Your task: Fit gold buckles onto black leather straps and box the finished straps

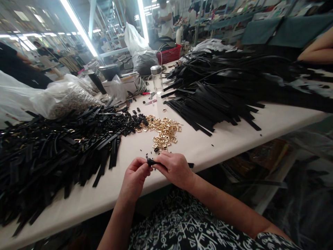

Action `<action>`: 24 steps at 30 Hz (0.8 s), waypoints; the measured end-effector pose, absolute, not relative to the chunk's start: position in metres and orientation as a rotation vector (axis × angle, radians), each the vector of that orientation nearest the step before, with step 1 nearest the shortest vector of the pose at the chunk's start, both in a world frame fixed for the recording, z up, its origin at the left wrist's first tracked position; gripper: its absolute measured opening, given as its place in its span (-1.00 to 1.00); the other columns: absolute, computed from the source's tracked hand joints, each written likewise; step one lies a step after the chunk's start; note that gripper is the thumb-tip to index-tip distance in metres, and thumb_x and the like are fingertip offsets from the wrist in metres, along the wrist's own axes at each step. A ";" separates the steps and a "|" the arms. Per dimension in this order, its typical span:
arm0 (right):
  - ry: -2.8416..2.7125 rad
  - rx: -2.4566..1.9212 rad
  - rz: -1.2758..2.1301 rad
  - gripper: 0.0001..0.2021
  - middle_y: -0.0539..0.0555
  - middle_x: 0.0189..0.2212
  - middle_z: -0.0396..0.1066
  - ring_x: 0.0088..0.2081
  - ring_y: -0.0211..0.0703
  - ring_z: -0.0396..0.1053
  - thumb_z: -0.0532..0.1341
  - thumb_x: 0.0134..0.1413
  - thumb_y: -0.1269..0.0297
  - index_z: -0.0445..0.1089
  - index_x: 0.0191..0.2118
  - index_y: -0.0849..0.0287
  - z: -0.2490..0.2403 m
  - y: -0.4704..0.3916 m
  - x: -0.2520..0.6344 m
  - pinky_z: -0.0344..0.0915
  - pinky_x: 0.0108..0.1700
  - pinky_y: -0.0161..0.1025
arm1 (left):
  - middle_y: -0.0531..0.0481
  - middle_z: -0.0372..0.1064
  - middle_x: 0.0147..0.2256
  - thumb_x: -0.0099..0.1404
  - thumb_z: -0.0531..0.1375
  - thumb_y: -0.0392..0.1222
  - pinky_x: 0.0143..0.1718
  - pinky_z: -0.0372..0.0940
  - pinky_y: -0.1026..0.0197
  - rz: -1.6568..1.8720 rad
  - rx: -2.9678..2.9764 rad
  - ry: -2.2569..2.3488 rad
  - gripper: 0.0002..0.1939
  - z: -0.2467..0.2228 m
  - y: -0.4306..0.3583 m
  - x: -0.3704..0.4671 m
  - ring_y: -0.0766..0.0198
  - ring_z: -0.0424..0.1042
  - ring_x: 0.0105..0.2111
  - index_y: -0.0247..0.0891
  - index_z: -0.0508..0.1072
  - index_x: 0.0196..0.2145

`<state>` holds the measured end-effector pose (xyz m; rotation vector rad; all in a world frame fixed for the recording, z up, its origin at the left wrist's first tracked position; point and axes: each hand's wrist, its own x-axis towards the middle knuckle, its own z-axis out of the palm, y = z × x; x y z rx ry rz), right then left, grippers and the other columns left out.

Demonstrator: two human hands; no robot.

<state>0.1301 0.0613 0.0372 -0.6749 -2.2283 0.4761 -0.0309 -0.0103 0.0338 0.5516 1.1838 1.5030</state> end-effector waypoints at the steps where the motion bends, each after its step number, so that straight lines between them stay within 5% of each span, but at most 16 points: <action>1: -2.253 -0.656 0.463 -0.71 0.03 -0.48 0.41 -0.43 -0.22 0.36 0.12 0.33 0.17 0.45 -0.34 0.20 0.037 0.061 0.132 0.13 -0.39 -0.27 | 0.10 0.42 -0.49 -0.03 0.49 -0.12 -0.47 0.25 0.40 1.485 0.561 1.198 -0.70 0.033 -0.012 -0.032 0.41 0.38 -0.51 -0.25 0.50 -0.39; 4: -2.331 -0.612 0.531 -0.73 0.05 -0.44 0.45 -0.43 -0.20 0.38 0.12 0.33 0.17 0.45 -0.31 0.21 0.036 0.057 0.140 0.15 -0.40 -0.26 | 0.11 0.40 -0.51 0.01 0.46 -0.14 -0.46 0.25 0.38 1.392 0.650 1.237 -0.73 0.028 -0.022 -0.034 0.41 0.35 -0.53 -0.25 0.50 -0.37; 6: -2.349 -0.621 0.681 -0.77 0.07 -0.36 0.51 -0.38 -0.18 0.43 0.17 0.29 0.17 0.44 -0.11 0.22 0.035 0.050 0.146 0.22 -0.35 -0.27 | 0.10 0.39 -0.53 0.04 0.43 -0.15 -0.43 0.26 0.36 1.312 0.727 1.280 -0.76 0.025 -0.030 -0.033 0.41 0.34 -0.52 -0.26 0.50 -0.38; 9: -2.335 -0.736 0.935 -0.51 0.07 -0.33 0.54 -0.35 -0.15 0.45 0.21 0.26 0.20 0.22 0.24 0.23 0.035 0.038 0.152 0.28 -0.30 -0.26 | 0.09 0.41 -0.51 0.05 0.43 -0.14 -0.41 0.26 0.34 1.186 0.775 1.351 -0.75 0.024 -0.039 -0.024 0.38 0.33 -0.50 -0.26 0.49 -0.36; 12: -2.315 -0.844 1.125 -0.44 0.09 -0.34 0.53 -0.34 -0.11 0.46 0.18 0.27 0.18 0.12 0.31 0.26 0.035 0.030 0.155 0.30 -0.27 -0.23 | 0.08 0.41 -0.49 0.03 0.44 -0.10 -0.42 0.24 0.34 1.112 0.799 1.377 -0.72 0.025 -0.042 -0.014 0.37 0.32 -0.48 -0.26 0.48 -0.38; 15: -2.228 -0.887 1.268 -0.50 0.13 -0.25 0.54 -0.26 -0.08 0.47 0.20 0.24 0.09 0.28 0.20 0.24 0.034 0.030 0.156 0.31 -0.21 -0.22 | 0.10 0.39 -0.50 0.03 0.44 -0.06 -0.43 0.23 0.34 1.122 0.832 1.408 -0.69 0.024 -0.040 -0.012 0.37 0.30 -0.49 -0.26 0.46 -0.41; 18: -2.200 -0.850 1.379 -0.75 0.07 -0.30 0.53 -0.26 -0.14 0.45 0.24 0.20 0.13 0.47 -0.13 0.19 0.032 0.035 0.159 0.27 -0.21 -0.27 | 0.11 0.36 -0.55 0.10 0.39 0.00 -0.46 0.22 0.32 1.098 0.856 1.411 -0.70 0.025 -0.038 -0.016 0.37 0.30 -0.52 -0.26 0.45 -0.41; 24: -2.285 -0.882 1.255 -0.84 -0.02 -0.51 0.39 -0.44 -0.24 0.30 0.19 0.19 0.29 0.38 -0.42 0.19 0.033 0.046 0.172 0.14 -0.38 -0.30 | 0.07 0.38 -0.57 0.19 0.32 -0.02 -0.42 0.26 0.28 1.028 1.028 1.432 -0.76 0.035 -0.021 -0.032 0.32 0.34 -0.53 -0.24 0.46 -0.40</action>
